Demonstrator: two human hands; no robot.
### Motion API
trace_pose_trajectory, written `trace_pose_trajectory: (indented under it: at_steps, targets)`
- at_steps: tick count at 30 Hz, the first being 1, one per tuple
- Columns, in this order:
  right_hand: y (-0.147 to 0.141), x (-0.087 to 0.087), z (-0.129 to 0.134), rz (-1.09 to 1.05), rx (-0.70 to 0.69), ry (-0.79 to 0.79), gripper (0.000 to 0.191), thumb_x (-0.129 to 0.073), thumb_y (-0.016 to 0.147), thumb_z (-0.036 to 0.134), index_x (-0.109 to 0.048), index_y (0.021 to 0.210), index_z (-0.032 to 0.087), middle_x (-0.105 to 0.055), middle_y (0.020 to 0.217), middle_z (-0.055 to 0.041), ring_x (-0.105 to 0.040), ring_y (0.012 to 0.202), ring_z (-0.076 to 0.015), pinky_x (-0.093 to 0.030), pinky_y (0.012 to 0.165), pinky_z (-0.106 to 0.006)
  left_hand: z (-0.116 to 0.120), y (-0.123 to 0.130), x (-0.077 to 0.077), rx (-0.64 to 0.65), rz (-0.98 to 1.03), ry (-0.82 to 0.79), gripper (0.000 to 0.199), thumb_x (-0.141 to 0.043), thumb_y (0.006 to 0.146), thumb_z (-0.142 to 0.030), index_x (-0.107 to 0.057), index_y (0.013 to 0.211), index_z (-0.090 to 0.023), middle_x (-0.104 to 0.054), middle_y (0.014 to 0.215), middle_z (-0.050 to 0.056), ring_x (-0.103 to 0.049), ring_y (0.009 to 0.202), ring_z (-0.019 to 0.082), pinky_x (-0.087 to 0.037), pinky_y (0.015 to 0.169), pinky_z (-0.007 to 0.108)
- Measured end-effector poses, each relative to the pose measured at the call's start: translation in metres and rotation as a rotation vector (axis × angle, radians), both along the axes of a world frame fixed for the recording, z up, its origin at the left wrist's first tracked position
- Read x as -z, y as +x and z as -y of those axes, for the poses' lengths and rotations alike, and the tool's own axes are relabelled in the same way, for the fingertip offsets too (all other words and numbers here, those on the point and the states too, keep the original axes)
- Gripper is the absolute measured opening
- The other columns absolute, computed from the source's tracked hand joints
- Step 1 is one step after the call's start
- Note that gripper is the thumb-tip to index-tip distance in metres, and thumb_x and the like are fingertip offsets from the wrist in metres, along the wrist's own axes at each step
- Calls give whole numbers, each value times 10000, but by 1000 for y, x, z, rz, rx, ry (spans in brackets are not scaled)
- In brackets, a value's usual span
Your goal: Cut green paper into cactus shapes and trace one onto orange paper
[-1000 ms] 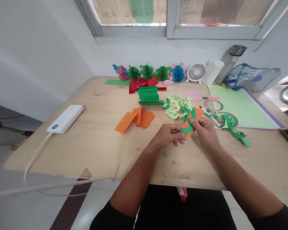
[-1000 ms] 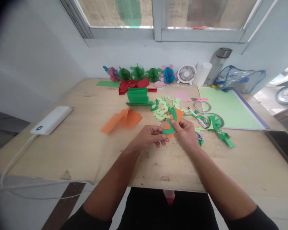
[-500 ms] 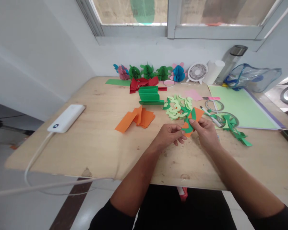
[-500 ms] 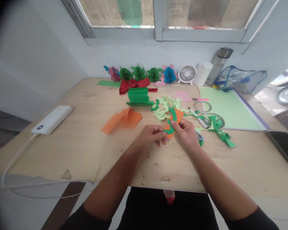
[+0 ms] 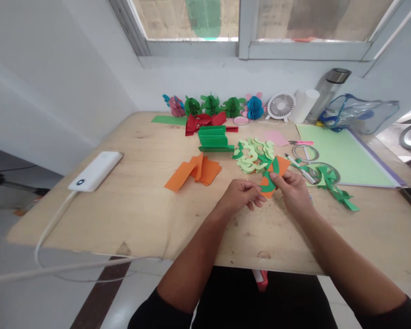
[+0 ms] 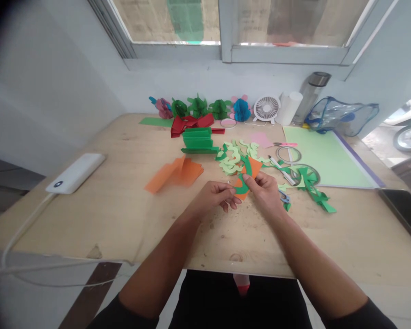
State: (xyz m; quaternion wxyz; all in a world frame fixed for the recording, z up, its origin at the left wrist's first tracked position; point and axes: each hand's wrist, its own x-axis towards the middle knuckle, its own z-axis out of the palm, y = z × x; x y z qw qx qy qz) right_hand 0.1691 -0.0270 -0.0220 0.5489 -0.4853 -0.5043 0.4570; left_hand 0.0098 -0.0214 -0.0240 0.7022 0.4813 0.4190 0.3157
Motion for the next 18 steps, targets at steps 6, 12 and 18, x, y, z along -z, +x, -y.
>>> trace_pose_trajectory:
  at_steps: [6,12,18]
  targets:
    - [1,3,-1,10,-10,6,275,-721,724,464,-668,631,210,-648,582,8,-550,512,-149,-489,536,-290,-1,1,2,0,-5,-6,151,-618,789,-236,-636,692,-122,-711,669,74,-624,513,107,-432,434,180]
    - [2,4,0,-2,-29,-12,263,-732,718,445,-675,635,202,-643,583,1,-560,535,-158,-468,522,-281,-2,1,3,-2,-44,45,144,-612,770,-226,-657,681,-121,-677,635,49,-608,524,104,-432,423,176]
    - [2,5,0,10,-50,-13,313,-742,704,464,-630,578,200,-629,588,1,-552,543,-156,-477,543,-286,-4,-4,0,-109,-31,144,110,-633,741,-232,-694,730,-141,-648,630,20,-612,594,117,-447,469,190]
